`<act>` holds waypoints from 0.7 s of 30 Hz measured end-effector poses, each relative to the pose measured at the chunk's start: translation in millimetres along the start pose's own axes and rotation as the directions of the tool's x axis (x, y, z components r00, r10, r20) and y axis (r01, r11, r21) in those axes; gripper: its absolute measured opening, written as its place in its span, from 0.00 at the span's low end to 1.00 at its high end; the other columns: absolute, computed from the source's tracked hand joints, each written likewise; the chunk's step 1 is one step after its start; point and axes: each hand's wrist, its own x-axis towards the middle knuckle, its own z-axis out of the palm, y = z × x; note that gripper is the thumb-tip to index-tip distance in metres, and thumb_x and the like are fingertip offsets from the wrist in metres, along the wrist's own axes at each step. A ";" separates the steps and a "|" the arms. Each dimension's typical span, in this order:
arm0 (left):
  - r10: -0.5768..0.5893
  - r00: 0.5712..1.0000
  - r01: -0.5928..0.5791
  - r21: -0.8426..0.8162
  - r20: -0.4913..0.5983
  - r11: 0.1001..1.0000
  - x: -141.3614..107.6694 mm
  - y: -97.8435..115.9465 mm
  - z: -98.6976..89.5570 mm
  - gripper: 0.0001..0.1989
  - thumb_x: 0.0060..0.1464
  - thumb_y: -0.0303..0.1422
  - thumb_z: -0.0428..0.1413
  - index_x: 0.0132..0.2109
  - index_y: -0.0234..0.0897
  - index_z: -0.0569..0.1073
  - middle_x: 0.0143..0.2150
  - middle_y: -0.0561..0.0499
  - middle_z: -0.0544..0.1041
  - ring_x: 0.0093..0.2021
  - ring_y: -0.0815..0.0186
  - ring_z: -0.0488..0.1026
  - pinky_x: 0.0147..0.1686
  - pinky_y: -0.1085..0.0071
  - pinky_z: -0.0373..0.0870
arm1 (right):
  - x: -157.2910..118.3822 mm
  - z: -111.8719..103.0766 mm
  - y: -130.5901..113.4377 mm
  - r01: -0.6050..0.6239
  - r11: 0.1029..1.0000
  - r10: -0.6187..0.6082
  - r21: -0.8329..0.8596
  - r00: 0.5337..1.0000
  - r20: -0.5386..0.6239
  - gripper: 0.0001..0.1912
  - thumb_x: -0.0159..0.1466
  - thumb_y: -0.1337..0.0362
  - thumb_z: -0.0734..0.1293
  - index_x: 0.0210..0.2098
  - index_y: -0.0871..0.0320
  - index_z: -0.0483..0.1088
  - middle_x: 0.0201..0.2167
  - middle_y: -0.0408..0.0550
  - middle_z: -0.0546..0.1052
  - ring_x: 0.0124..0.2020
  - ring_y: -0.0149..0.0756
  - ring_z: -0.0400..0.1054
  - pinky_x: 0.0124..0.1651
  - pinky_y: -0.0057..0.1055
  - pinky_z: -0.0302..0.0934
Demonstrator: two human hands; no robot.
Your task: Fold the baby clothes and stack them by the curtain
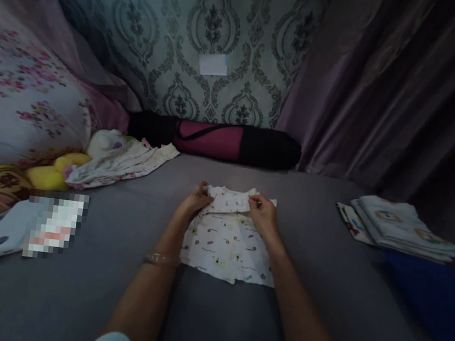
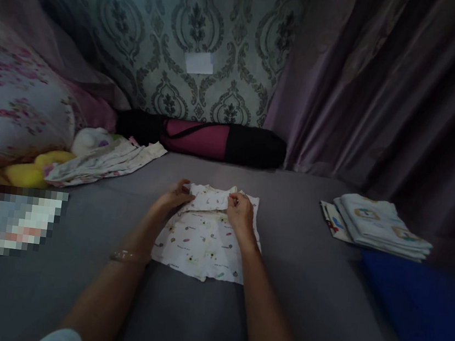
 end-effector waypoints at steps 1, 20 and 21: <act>-0.008 1.000 0.007 0.036 0.018 0.999 0.1 0.6 2.3 0.31 0.42 0.29 0.60 0.56 0.35 0.66 0.41 0.45 0.76 0.36 0.64 0.73 0.34 0.73 0.67 | 0.0 0.8 4.9 -0.013 0.999 0.014 -0.029 1.000 0.018 0.13 0.58 0.66 0.62 0.40 0.59 0.76 0.37 0.49 0.79 0.37 0.36 0.71 0.45 0.30 0.62; 0.027 0.991 -0.035 -0.053 -0.131 0.998 18.6 -25.2 23.8 0.21 0.50 0.25 0.52 0.53 0.37 0.68 0.32 0.53 0.72 0.29 0.71 0.68 0.30 0.77 0.63 | -12.5 -5.2 -1.1 0.103 0.958 -0.064 -0.266 0.987 0.150 0.27 0.57 0.77 0.59 0.55 0.59 0.68 0.46 0.53 0.73 0.49 0.39 0.65 0.54 0.30 0.55; 0.049 0.988 -0.055 -0.037 -0.146 0.998 18.3 -25.5 23.4 0.21 0.49 0.25 0.52 0.52 0.38 0.68 0.32 0.53 0.72 0.30 0.71 0.68 0.31 0.77 0.63 | -12.1 -6.2 -3.4 0.089 0.960 -0.049 -0.264 0.987 0.155 0.30 0.56 0.77 0.60 0.57 0.59 0.65 0.45 0.53 0.73 0.49 0.40 0.65 0.53 0.30 0.55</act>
